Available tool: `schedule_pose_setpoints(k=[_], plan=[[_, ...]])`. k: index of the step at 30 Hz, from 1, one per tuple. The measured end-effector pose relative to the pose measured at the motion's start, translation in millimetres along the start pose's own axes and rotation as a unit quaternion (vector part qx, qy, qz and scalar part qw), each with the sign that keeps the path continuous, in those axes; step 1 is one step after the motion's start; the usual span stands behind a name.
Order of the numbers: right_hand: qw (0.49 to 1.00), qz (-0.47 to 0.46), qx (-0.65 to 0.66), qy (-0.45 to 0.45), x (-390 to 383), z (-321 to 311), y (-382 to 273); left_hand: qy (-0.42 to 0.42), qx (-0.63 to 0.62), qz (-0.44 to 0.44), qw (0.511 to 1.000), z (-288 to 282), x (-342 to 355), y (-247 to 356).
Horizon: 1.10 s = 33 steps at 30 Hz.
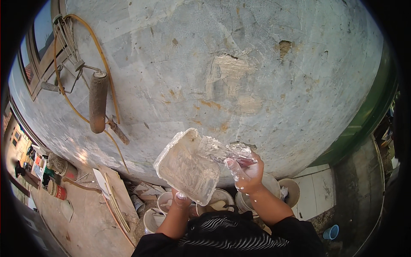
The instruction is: Patching and smoothing holes in a weathered wall using plaster and a hand scraper.
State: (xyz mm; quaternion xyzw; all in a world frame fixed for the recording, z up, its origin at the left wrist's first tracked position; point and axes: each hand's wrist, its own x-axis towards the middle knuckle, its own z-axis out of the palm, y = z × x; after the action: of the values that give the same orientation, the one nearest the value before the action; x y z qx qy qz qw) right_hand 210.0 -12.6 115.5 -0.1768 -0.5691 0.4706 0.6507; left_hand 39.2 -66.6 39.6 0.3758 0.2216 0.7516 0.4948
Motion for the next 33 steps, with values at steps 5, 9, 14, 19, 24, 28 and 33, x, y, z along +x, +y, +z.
schedule_pose_setpoints(k=[5, 9, 14, 19, 24, 28, 33], plan=[[0.963, -0.139, -0.231, -0.022, -3, -19, 28, 0.003, 0.038, 0.002, 0.999, 10, 5, 3], [0.960, -0.110, -0.249, -0.066, 0, -18, 11, -0.004, 0.019, 0.009, 1.000, 16, 9, 4], [0.959, -0.033, -0.261, -0.103, 8, -23, -4, -0.038, 0.023, 0.005, 0.999, 15, 12, -1], [0.918, -0.077, -0.364, -0.137, 9, -31, -2, -0.061, 0.054, -0.002, 0.997, 32, 17, 2], [0.935, -0.037, -0.322, -0.141, 11, -30, -4, -0.063, 0.066, 0.002, 0.996, 38, 18, -1], [0.896, -0.156, -0.395, -0.130, 9, -24, -7, -0.034, 0.071, -0.019, 0.997, 37, 18, -3], [0.862, -0.193, -0.432, -0.183, 6, -19, -9, -0.016, 0.063, -0.046, 0.997, 10, 15, -17]])
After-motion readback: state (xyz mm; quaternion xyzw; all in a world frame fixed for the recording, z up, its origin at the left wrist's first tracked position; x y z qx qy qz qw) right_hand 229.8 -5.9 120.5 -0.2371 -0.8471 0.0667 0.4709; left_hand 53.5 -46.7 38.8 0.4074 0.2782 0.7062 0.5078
